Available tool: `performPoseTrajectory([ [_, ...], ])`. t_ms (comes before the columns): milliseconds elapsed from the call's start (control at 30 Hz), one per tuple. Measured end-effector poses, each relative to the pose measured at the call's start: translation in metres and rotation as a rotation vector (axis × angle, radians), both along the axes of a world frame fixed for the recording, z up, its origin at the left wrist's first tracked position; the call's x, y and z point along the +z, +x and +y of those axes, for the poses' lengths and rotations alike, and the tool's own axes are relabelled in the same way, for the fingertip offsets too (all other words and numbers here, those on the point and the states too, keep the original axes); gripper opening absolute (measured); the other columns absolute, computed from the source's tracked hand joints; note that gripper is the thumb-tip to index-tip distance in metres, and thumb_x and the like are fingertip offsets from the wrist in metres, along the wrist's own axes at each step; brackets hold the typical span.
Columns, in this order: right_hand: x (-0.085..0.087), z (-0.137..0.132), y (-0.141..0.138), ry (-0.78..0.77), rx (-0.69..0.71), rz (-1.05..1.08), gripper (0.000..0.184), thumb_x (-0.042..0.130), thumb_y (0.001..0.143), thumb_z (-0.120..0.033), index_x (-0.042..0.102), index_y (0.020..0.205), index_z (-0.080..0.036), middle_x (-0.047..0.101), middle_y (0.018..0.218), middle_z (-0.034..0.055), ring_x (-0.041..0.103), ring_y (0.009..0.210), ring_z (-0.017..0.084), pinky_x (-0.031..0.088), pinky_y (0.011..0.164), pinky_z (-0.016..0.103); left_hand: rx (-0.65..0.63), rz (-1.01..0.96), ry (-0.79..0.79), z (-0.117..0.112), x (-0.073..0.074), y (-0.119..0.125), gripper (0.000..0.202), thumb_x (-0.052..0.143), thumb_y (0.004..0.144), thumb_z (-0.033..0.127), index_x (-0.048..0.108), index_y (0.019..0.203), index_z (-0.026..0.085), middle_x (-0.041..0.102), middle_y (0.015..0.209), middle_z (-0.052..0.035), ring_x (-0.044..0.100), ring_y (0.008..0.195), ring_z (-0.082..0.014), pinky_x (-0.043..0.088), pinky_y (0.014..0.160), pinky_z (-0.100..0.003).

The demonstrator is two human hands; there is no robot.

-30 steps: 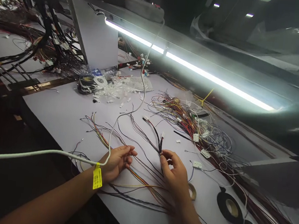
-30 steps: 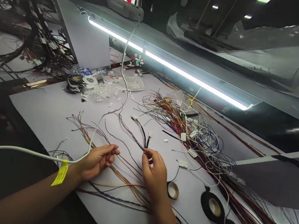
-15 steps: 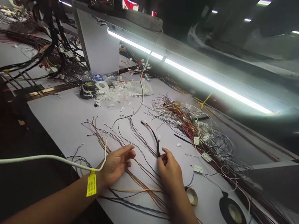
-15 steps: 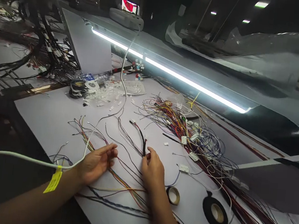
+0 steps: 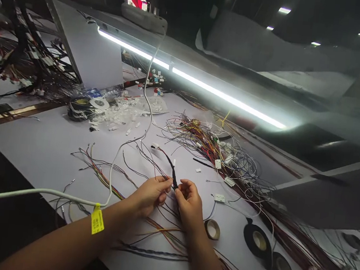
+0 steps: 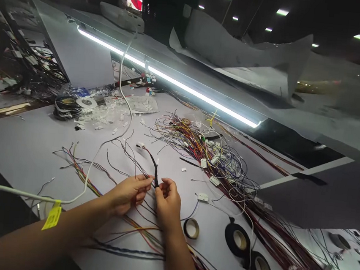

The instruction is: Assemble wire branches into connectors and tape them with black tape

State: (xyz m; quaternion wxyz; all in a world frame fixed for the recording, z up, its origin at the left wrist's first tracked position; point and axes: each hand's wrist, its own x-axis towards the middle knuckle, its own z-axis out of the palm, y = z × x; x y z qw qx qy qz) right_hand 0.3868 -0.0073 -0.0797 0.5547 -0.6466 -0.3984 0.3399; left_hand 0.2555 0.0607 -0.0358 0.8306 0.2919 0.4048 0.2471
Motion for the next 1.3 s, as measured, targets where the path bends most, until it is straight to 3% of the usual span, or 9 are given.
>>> performPoseTrajectory([
  [233, -0.003, 0.001, 0.002, 0.038, -0.057, 0.186, 0.034, 0.068, 0.075, -0.031, 0.056, 0.104, -0.019, 0.063, 0.088, 0.0033, 0.061, 0.082, 0.017, 0.050, 0.078, 0.031, 0.054, 0.022, -0.051, 0.002, -0.004, 0.000, 0.015, 0.064, 0.082, 0.024, 0.062, 0.090, 0.011, 0.060, 0.071, -0.0005, 0.043, 0.039, -0.0023, 0.031, 0.038, -0.016],
  [433, -0.003, 0.001, 0.001, 0.014, -0.077, 0.217, 0.034, 0.069, 0.074, -0.031, 0.056, 0.103, -0.020, 0.062, 0.089, 0.0036, 0.060, 0.084, 0.017, 0.049, 0.081, 0.033, 0.213, 0.016, -0.058, 0.004, -0.001, -0.008, 0.018, 0.060, 0.086, 0.023, 0.063, 0.101, 0.013, 0.059, 0.083, -0.0027, 0.048, 0.043, -0.0030, 0.030, 0.033, -0.015],
  [700, -0.007, 0.001, 0.004, 0.020, -0.119, 0.256, 0.035, 0.070, 0.072, -0.032, 0.055, 0.101, -0.020, 0.063, 0.090, 0.0041, 0.061, 0.086, 0.018, 0.049, 0.082, 0.033, 0.155, 0.053, -0.062, 0.004, -0.004, -0.015, 0.013, 0.060, 0.087, 0.021, 0.065, 0.093, 0.011, 0.066, 0.094, -0.0097, 0.054, 0.047, -0.0043, 0.035, 0.035, -0.014],
  [1033, -0.001, 0.002, 0.003, 0.026, -0.136, 0.316, 0.035, 0.073, 0.069, -0.031, 0.055, 0.098, -0.020, 0.062, 0.089, 0.0026, 0.059, 0.084, 0.016, 0.048, 0.081, 0.031, 0.154, 0.060, -0.018, 0.003, -0.004, -0.016, 0.013, 0.067, 0.083, 0.024, 0.062, 0.087, 0.013, 0.066, 0.091, -0.0050, 0.054, 0.048, -0.0033, 0.035, 0.037, -0.013],
  [1167, 0.001, 0.003, 0.003, 0.028, -0.141, 0.338, 0.035, 0.072, 0.068, -0.031, 0.055, 0.096, -0.020, 0.061, 0.088, 0.0023, 0.059, 0.084, 0.016, 0.047, 0.081, 0.032, 0.129, 0.071, -0.009, 0.004, -0.004, -0.018, 0.015, 0.064, 0.085, 0.023, 0.064, 0.095, 0.012, 0.065, 0.094, -0.0072, 0.053, 0.050, -0.0037, 0.038, 0.040, -0.013],
  [1300, -0.001, 0.004, 0.005, 0.040, -0.138, 0.313, 0.033, 0.070, 0.070, -0.031, 0.054, 0.097, -0.021, 0.060, 0.087, 0.0018, 0.059, 0.083, 0.016, 0.048, 0.080, 0.031, 0.088, 0.063, 0.006, -0.003, -0.002, -0.019, 0.013, 0.065, 0.083, 0.025, 0.063, 0.089, 0.013, 0.064, 0.095, -0.0082, 0.056, 0.057, -0.0074, 0.039, 0.042, -0.016],
])
